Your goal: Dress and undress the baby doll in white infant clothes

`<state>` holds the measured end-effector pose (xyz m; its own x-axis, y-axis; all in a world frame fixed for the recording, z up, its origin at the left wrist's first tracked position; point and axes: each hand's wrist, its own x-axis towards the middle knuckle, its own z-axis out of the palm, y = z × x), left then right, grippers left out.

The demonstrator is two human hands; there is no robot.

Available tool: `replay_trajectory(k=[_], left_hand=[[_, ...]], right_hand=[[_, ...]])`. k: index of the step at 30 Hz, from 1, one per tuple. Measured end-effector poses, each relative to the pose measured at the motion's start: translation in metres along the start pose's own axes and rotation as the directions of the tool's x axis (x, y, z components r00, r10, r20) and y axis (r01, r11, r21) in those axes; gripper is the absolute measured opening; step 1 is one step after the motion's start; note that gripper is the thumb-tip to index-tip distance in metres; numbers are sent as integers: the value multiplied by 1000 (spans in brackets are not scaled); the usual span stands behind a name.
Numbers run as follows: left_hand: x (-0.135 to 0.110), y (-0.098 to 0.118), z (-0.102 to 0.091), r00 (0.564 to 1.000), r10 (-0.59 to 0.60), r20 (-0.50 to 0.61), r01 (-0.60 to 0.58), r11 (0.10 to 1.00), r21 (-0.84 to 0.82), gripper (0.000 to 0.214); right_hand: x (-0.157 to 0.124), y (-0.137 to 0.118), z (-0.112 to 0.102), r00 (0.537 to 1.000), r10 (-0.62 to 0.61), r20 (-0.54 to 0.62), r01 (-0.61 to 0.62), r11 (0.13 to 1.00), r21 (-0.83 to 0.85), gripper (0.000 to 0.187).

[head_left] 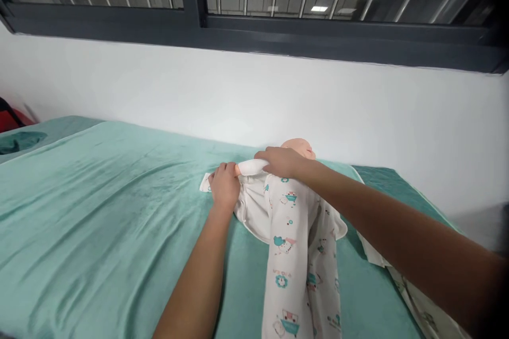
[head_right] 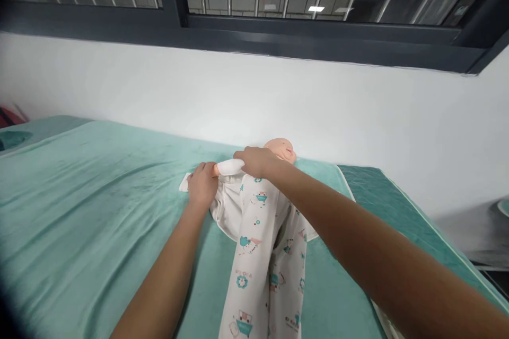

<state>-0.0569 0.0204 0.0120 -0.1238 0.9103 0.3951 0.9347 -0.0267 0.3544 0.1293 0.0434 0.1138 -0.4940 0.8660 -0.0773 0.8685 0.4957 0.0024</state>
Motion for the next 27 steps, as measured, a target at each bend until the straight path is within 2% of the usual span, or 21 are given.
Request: replay_trajectory(k=[3,6,9,11,13,15,18,20,23,27], left_hand=[[-2,10,2,991,133,-12,-132,989,69,36],[0,17,9,963,256,79,-260,965,46,39],[4,20,16,957,252,144,-261,964,47,32],[6,20,19,966,216,139,-228,970,81,24],[7,18,20,974,195,115,-207,973,106,24],[7,16,19,979,184,88,-194,973,123,27],[7,11,18,987,147,62,-154,977,146,27],[8,8,17,993,110,53,-117,980,158,27],[8,7,16,993,105,45,-111,981,156,27],[6,13,16,996,82,30,-85,990,115,31]], right_hand=[[10,-13,10,1000,-16,18,16,1000,-13,33],[13,-22,18,1000,-1,1,1,1000,-2,31],[3,-22,23,998,44,-53,-43,999,17,29],[-14,-16,27,985,99,-144,-85,991,100,33],[-38,-8,36,938,195,-288,-114,955,274,36],[-66,2,51,845,332,-420,-111,876,470,36],[-102,16,83,694,566,-446,-175,732,658,37],[-115,25,104,629,625,-462,-218,713,667,39],[-115,35,126,606,597,-526,-249,770,588,43],[-102,42,135,602,593,-535,-354,799,486,44]])
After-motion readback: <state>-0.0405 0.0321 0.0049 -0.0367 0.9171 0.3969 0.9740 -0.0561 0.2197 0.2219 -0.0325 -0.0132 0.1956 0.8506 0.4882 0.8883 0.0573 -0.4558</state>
